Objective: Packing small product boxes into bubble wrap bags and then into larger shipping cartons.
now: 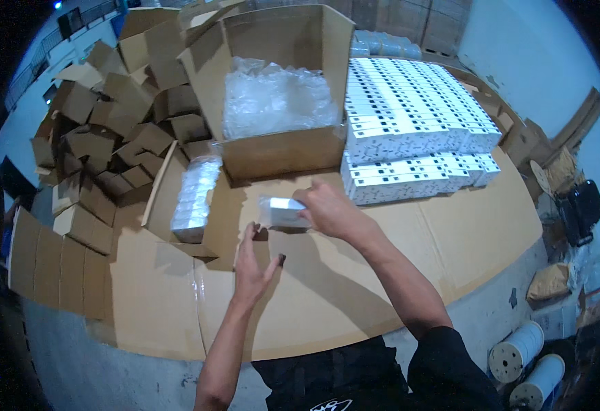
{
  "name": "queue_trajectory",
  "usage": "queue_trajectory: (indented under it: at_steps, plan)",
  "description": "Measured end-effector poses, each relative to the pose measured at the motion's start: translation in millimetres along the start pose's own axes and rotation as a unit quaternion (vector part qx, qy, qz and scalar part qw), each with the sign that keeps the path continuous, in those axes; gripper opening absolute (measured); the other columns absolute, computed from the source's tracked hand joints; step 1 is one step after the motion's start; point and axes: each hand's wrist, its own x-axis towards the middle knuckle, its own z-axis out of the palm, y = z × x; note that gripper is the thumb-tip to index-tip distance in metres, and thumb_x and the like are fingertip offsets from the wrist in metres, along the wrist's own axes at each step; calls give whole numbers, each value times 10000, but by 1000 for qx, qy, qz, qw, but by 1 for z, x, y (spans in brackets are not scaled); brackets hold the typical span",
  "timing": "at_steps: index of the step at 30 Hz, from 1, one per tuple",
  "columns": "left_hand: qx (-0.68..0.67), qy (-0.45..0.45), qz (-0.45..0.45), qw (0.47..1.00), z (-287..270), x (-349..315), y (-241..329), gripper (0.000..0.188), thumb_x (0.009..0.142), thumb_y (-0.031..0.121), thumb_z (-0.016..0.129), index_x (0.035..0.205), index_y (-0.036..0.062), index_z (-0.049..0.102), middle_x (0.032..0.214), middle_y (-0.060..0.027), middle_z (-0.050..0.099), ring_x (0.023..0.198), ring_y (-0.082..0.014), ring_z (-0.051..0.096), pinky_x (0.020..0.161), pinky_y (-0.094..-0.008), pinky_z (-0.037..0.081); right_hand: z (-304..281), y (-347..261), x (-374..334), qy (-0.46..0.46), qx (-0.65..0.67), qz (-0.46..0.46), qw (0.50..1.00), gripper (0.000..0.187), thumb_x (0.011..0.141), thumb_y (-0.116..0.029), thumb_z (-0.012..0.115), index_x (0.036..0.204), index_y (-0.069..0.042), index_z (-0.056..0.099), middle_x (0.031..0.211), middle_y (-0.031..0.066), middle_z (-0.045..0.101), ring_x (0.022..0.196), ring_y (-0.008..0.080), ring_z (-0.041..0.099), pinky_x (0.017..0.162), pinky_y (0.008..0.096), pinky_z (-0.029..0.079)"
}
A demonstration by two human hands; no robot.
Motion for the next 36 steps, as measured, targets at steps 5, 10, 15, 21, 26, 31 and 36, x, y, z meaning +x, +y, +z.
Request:
queue_trajectory:
  at_steps: [5, 10, 15, 21, 26, 31, 36]
  plan:
    - [119, -53, 35, 991, -23, -52, 10, 710, 856, 175, 763, 1455, -28, 440, 1455, -264, 484, 1382, -446, 420, 1180, -490, 332, -11, -18, 12, 125, 49, -63, 989, 301, 840, -121, 789, 1116, -28, 714, 908, 164, 697, 813, 322, 606, 761, 425, 507]
    - [177, -93, -9, 980, -54, -95, 35, 555, 906, 254, 707, 1369, -12, 555, 1478, -198, 494, 1398, -425, 412, 1186, -495, 323, 4, -62, 39, 169, 157, -59, 971, 238, 861, -113, 763, 1075, -24, 708, 894, 149, 715, 801, 293, 617, 738, 408, 512]
    - [212, -76, -27, 974, -69, -129, 47, 488, 885, 208, 712, 1332, 39, 609, 1435, -128, 553, 1349, -392, 468, 1134, -528, 375, 38, -90, 66, 198, 298, -107, 928, 278, 865, -120, 778, 1107, -4, 706, 886, 146, 721, 785, 221, 651, 733, 343, 531]
    - [205, 2, -39, 978, -67, -139, 44, 354, 827, 118, 685, 1175, 70, 726, 1296, -94, 676, 1289, -364, 546, 1103, -502, 423, 63, -113, 78, 140, 320, -118, 930, 240, 872, -117, 752, 1078, -4, 703, 877, 188, 702, 820, 323, 639, 743, 414, 514]
    - [221, 13, -24, 975, -66, -138, 39, 326, 798, 110, 698, 1119, 72, 739, 1249, -75, 691, 1226, -338, 582, 1044, -483, 471, 68, -120, 80, 126, 277, -158, 939, 319, 874, -111, 757, 1163, -30, 647, 906, 164, 700, 854, 337, 632, 765, 433, 516]
    - [221, 14, -26, 975, -66, -138, 39, 315, 799, 106, 697, 1109, 77, 744, 1231, -69, 699, 1219, -334, 588, 1035, -479, 477, 65, -128, 89, 89, 199, -244, 945, 324, 893, -113, 736, 1181, -56, 599, 926, 148, 691, 925, 356, 611, 805, 451, 513]
    - [222, 14, -27, 975, -65, -138, 38, 302, 813, 112, 695, 1108, 80, 748, 1226, -67, 702, 1211, -334, 589, 1027, -477, 476, 70, -142, 97, 74, 137, -251, 955, 274, 844, -31, 674, 1113, -33, 622, 869, 177, 691, 880, 390, 613, 814, 495, 531]
